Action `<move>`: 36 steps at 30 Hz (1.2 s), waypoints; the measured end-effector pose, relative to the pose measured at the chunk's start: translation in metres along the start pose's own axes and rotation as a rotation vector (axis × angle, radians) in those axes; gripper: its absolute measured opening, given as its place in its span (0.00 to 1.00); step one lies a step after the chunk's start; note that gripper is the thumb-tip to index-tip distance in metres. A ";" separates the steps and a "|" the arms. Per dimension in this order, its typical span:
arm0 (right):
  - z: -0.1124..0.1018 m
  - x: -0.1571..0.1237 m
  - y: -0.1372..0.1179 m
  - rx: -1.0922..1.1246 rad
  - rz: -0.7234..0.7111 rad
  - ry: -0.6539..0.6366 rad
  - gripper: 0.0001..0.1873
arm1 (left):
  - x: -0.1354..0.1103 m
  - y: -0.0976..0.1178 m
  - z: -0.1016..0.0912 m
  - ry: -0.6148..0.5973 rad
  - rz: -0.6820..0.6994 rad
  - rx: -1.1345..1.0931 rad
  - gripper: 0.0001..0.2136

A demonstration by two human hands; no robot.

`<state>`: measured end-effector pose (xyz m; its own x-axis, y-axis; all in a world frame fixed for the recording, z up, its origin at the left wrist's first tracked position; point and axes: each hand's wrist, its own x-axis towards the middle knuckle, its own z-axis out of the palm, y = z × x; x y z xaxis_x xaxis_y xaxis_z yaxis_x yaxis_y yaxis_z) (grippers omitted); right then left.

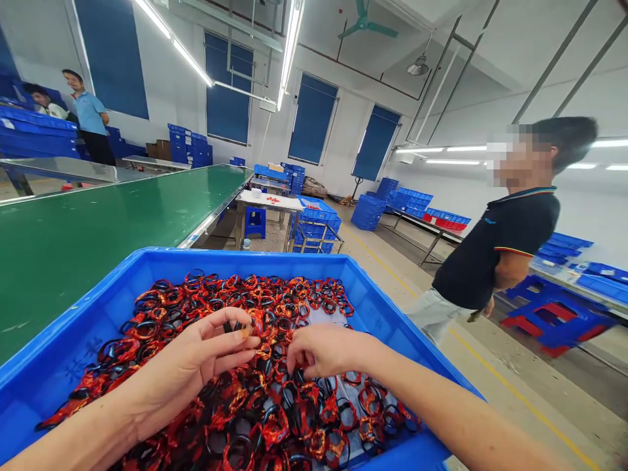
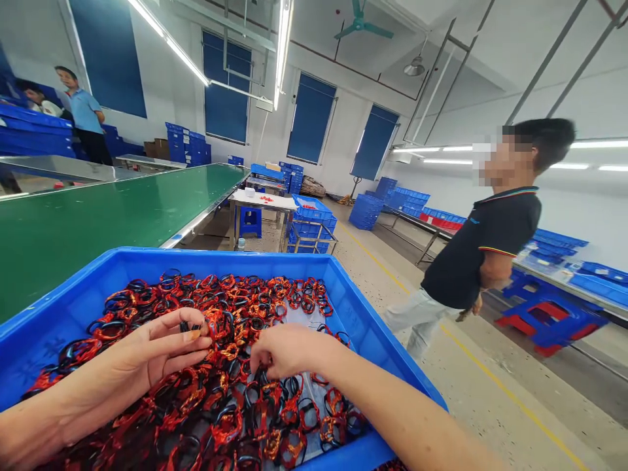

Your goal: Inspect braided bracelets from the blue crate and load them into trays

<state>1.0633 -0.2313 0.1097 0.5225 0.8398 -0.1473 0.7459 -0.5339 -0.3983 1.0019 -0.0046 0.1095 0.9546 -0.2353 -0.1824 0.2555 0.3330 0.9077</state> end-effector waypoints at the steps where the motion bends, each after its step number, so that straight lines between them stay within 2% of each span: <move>1: 0.003 0.001 0.003 -0.020 0.015 -0.039 0.13 | 0.001 0.000 -0.001 0.013 0.009 0.006 0.05; 3: 0.005 0.004 0.005 0.133 0.030 -0.006 0.12 | 0.002 -0.001 -0.004 0.032 0.029 0.019 0.04; 7: -0.001 0.006 -0.004 0.814 0.104 0.164 0.09 | 0.004 -0.004 -0.008 0.044 0.027 0.071 0.02; 9: -0.002 0.006 -0.008 1.074 0.162 0.220 0.10 | 0.004 -0.006 -0.008 0.037 0.006 0.094 0.03; 13: 0.003 0.011 -0.009 1.365 0.199 0.326 0.16 | 0.002 -0.010 -0.001 0.030 -0.034 0.119 0.07; 21: 0.014 0.021 -0.010 1.336 0.166 0.489 0.17 | 0.001 -0.026 0.012 -0.082 -0.099 0.186 0.18; 26: 0.022 0.024 -0.016 1.247 0.209 0.525 0.18 | 0.012 -0.039 0.012 -0.033 -0.076 0.222 0.19; 32: 0.025 0.026 -0.018 1.188 0.120 0.524 0.18 | 0.017 -0.038 0.005 -0.015 0.105 0.380 0.17; 36: 0.020 0.023 -0.022 1.143 0.047 0.525 0.14 | 0.013 -0.024 0.005 0.053 0.270 0.660 0.11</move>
<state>1.0509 -0.1985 0.0969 0.8356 0.5419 0.0904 0.0764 0.0484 -0.9959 1.0070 -0.0198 0.0869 0.9820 -0.1724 0.0775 -0.1201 -0.2525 0.9601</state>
